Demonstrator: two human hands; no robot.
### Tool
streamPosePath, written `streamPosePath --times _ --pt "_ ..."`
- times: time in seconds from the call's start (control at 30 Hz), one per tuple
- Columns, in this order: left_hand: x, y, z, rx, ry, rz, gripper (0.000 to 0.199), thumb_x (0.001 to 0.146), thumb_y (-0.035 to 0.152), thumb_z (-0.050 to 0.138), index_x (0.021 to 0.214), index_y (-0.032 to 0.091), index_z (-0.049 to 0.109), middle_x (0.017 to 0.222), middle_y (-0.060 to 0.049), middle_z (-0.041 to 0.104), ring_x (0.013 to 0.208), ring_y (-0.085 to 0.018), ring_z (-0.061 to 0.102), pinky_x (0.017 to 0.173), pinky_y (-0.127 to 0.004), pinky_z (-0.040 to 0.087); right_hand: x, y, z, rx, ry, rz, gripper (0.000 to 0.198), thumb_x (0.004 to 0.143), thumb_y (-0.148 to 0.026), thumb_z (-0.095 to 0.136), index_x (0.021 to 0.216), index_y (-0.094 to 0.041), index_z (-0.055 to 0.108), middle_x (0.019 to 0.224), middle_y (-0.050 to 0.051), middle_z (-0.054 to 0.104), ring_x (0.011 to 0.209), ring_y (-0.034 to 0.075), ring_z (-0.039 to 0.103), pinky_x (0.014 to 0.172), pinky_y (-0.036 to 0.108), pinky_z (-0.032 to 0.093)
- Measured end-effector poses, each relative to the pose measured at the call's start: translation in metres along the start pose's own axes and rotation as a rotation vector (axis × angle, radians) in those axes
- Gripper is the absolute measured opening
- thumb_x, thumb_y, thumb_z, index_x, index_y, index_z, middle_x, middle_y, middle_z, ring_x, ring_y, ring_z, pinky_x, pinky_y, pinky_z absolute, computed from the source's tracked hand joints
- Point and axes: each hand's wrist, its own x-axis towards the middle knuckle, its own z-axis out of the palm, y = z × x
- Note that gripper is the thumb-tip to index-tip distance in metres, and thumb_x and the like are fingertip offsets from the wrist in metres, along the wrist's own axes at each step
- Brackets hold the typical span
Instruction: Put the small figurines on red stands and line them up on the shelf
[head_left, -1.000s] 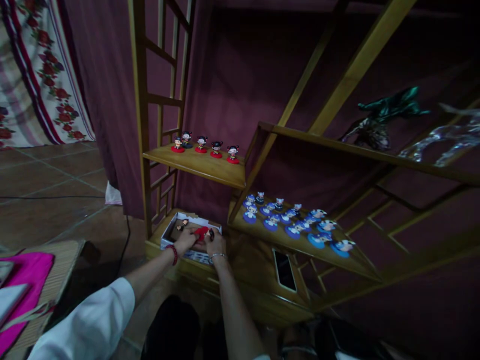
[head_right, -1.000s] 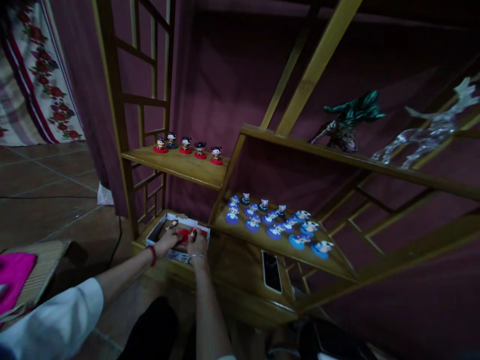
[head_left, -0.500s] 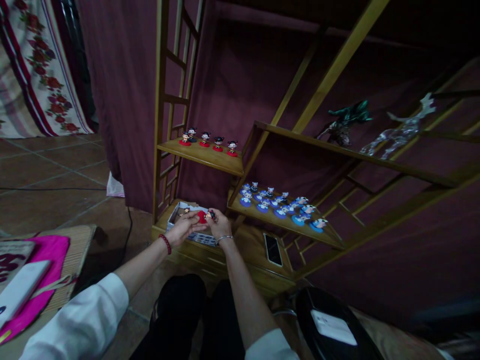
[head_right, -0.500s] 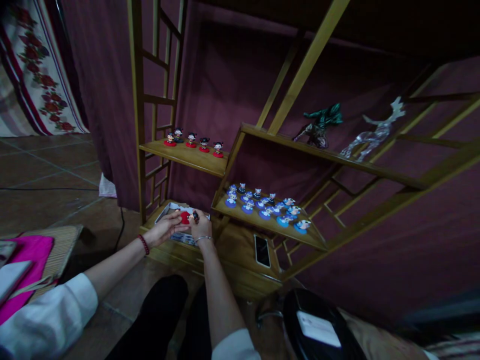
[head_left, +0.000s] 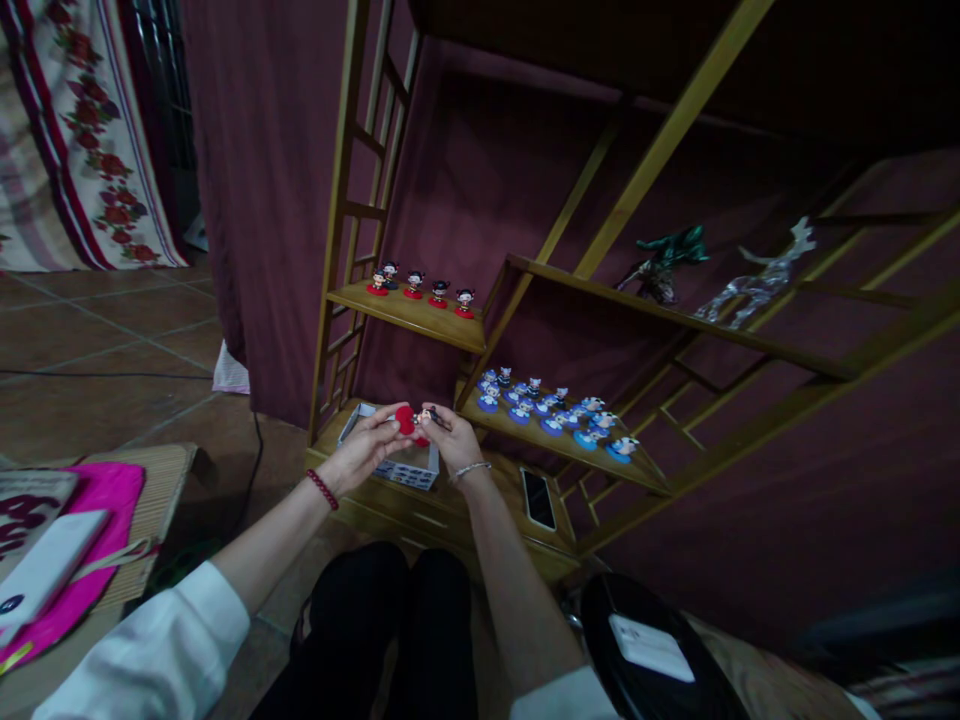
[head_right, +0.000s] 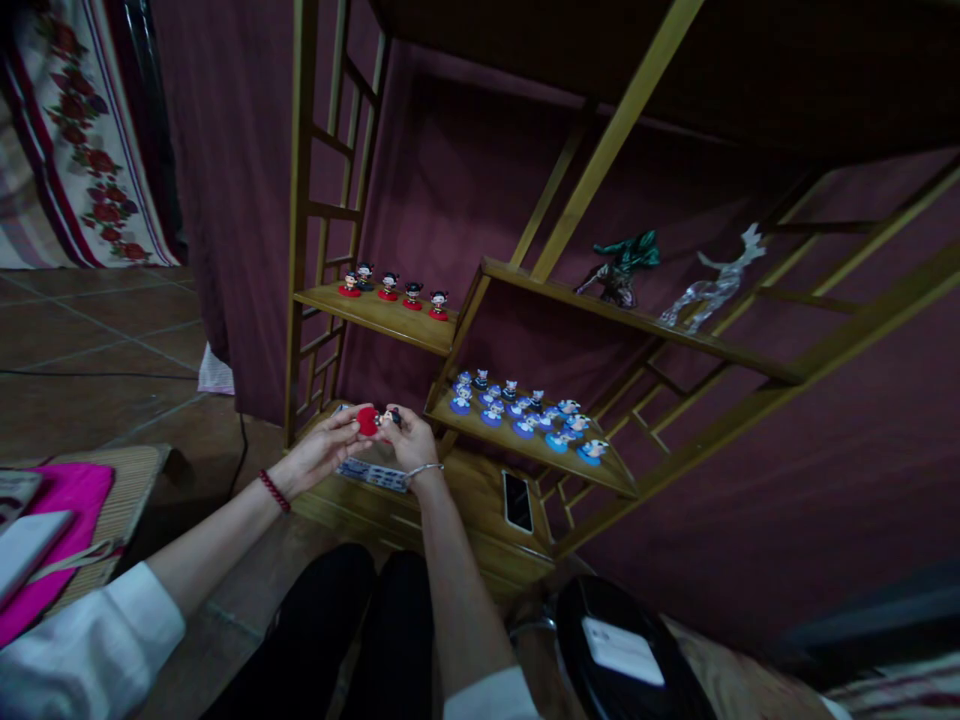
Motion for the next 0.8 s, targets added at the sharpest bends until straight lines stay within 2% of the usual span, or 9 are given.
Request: streamPosePath --times 0.2,0.47,0.8 --pt "-0.01 0.009 0.014 -0.019 -0.02 0.036 0.036 0.071 0.011 0.06 0.107 0.015 0.057 0.097 -0.008 0.063 0.084 -0.015 0.061 0.078 -0.028 0.048 -0.008 -0.021 0.002 0.109 -0.027 0.036 0.045 0.055 -0.035 0.071 0.094 -0.016 0.059 0.077 0.001 0.063 0.061 0.01 0.059 0.068 0.028 0.05" --pt "-0.014 0.017 0.026 -0.018 -0.061 0.092 0.035 0.072 0.013 0.06 0.107 0.016 0.057 0.099 -0.007 0.062 0.085 -0.016 0.06 0.077 -0.027 0.047 -0.017 -0.044 0.003 0.102 -0.058 -0.021 0.045 0.054 -0.034 0.072 0.094 -0.017 0.06 0.078 0.001 0.064 0.063 0.011 0.06 0.067 0.027 0.051" --pt "-0.017 0.015 0.035 0.0 -0.048 0.08 0.035 0.071 0.012 0.061 0.106 0.016 0.057 0.1 -0.007 0.062 0.085 -0.016 0.06 0.077 -0.028 0.047 -0.021 -0.045 -0.005 0.111 -0.065 -0.033 0.044 0.056 -0.032 0.072 0.096 -0.018 0.06 0.082 0.002 0.065 0.069 0.011 0.059 0.069 0.027 0.05"
